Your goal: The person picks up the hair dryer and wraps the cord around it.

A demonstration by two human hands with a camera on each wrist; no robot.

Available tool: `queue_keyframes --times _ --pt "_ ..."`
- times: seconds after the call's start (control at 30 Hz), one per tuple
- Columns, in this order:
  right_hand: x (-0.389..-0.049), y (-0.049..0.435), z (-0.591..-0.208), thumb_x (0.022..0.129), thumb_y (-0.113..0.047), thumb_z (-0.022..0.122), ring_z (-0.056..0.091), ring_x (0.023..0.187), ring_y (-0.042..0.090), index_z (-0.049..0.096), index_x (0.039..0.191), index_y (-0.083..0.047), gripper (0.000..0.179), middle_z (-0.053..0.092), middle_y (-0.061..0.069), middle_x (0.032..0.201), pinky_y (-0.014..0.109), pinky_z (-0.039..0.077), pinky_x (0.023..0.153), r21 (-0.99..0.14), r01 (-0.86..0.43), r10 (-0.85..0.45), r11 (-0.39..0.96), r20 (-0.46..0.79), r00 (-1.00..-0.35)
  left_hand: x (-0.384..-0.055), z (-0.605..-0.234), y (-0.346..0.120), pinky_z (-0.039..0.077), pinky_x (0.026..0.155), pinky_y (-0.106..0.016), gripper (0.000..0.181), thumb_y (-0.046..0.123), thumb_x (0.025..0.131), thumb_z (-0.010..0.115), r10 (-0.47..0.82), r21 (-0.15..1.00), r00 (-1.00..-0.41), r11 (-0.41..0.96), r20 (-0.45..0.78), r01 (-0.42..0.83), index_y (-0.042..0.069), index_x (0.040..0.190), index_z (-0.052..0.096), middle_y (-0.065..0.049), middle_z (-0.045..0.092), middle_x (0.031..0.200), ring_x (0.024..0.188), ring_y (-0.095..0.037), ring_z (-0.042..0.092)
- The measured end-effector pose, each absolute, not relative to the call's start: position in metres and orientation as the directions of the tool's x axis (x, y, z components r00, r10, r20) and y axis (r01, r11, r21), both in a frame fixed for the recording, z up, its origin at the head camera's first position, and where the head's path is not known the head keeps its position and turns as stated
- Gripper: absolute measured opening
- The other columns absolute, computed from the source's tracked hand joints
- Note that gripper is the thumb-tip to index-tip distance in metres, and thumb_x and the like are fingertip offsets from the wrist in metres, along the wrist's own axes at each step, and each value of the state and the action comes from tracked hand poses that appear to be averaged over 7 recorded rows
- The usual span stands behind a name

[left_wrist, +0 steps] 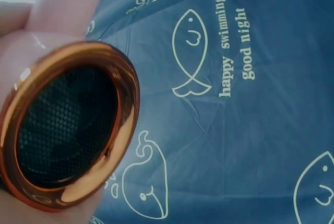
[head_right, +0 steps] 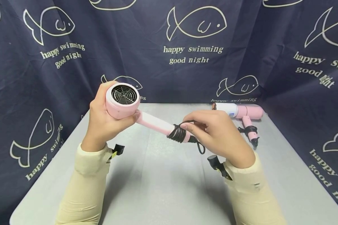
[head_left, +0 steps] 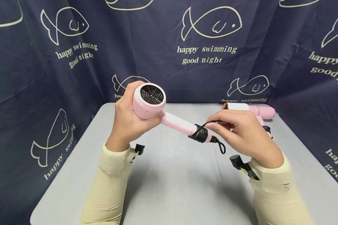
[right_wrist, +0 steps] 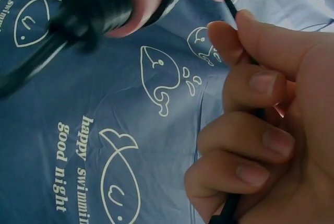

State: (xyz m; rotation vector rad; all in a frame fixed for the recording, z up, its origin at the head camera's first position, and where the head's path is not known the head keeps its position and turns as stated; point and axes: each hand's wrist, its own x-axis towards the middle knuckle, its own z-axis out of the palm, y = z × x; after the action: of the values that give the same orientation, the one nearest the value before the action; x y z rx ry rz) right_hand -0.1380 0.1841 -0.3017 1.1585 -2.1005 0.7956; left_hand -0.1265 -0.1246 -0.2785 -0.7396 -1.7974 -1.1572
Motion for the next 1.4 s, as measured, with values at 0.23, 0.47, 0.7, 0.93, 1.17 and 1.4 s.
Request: queue_keyframes --times 0.23,0.47,0.7,0.93,1.17,1.4 --pt "-0.146 0.189 -0.302 0.081 0.003 0.083 0.045 0.063 -0.001 0.078 0.091 -0.019 0.025 0.058 -0.013 0.074 0.016 0.037 0.055 -0.285 -0.874 -0.464 0.394 0.759 -0.457 -0.129 -0.276 -0.128 0.053 0.094 -0.033 0.070 0.002 0.059 0.087 0.022 0.431 -0.450 0.248 0.893 0.867 -0.007 0.122 0.059 -0.013 0.070 0.112 0.103 -0.023 0.066" --pt "-0.150 0.187 -0.301 0.089 -0.005 0.078 0.045 0.064 0.002 0.077 0.088 -0.012 0.008 0.056 -0.009 0.073 0.019 0.037 0.056 -0.325 -0.887 -0.455 0.327 0.769 -0.449 -0.134 -0.274 -0.131 0.053 0.095 -0.038 0.071 -0.004 0.057 0.085 0.026 0.467 -0.469 0.046 0.883 0.883 -0.014 0.121 0.056 -0.015 0.067 0.111 0.102 -0.032 0.064" --pt "-0.162 0.182 -0.310 0.091 -0.004 0.076 0.053 0.073 0.004 0.076 0.093 -0.021 0.017 0.062 -0.011 0.079 0.019 0.043 0.065 -0.345 -0.888 -0.479 0.305 0.750 -0.456 -0.138 -0.277 -0.134 0.053 0.097 -0.040 0.071 -0.002 0.059 0.085 0.012 0.481 -0.481 0.001 0.877 0.877 -0.010 0.124 0.058 -0.015 0.069 0.110 0.101 -0.034 0.064" --pt "-0.170 0.165 -0.317 0.098 -0.001 0.064 0.059 0.078 0.007 0.074 0.096 -0.016 0.018 0.066 -0.008 0.085 0.021 0.049 0.070 -0.388 -0.872 -0.499 0.299 0.715 -0.489 -0.150 -0.286 -0.139 0.055 0.092 -0.040 0.070 -0.004 0.062 0.087 -0.072 0.485 -0.484 -0.007 0.872 0.874 0.000 0.126 0.061 -0.017 0.070 0.111 0.099 -0.035 0.067" --pt "-0.170 0.147 -0.334 0.101 0.002 0.054 0.063 0.072 0.007 0.071 0.090 -0.012 0.024 0.068 -0.004 0.078 0.024 0.053 0.068 -0.543 -0.758 -0.441 0.362 0.616 -0.652 -0.139 -0.278 -0.131 0.056 0.089 -0.037 0.063 -0.004 0.063 0.087 -0.209 0.498 -0.481 0.034 0.852 0.867 0.000 0.121 0.062 -0.010 0.069 0.108 0.099 -0.031 0.066" --pt "-0.179 0.138 -0.342 0.110 -0.017 0.049 0.065 0.097 0.007 0.069 0.100 -0.018 0.023 0.071 -0.009 0.101 0.027 0.052 0.089 -0.501 -0.779 -0.566 0.377 0.541 -0.622 -0.137 -0.275 -0.125 0.056 0.088 -0.036 0.062 -0.002 0.066 0.085 -0.298 0.526 -0.492 0.042 0.818 0.849 0.003 0.123 0.060 -0.008 0.068 0.111 0.100 -0.030 0.066"
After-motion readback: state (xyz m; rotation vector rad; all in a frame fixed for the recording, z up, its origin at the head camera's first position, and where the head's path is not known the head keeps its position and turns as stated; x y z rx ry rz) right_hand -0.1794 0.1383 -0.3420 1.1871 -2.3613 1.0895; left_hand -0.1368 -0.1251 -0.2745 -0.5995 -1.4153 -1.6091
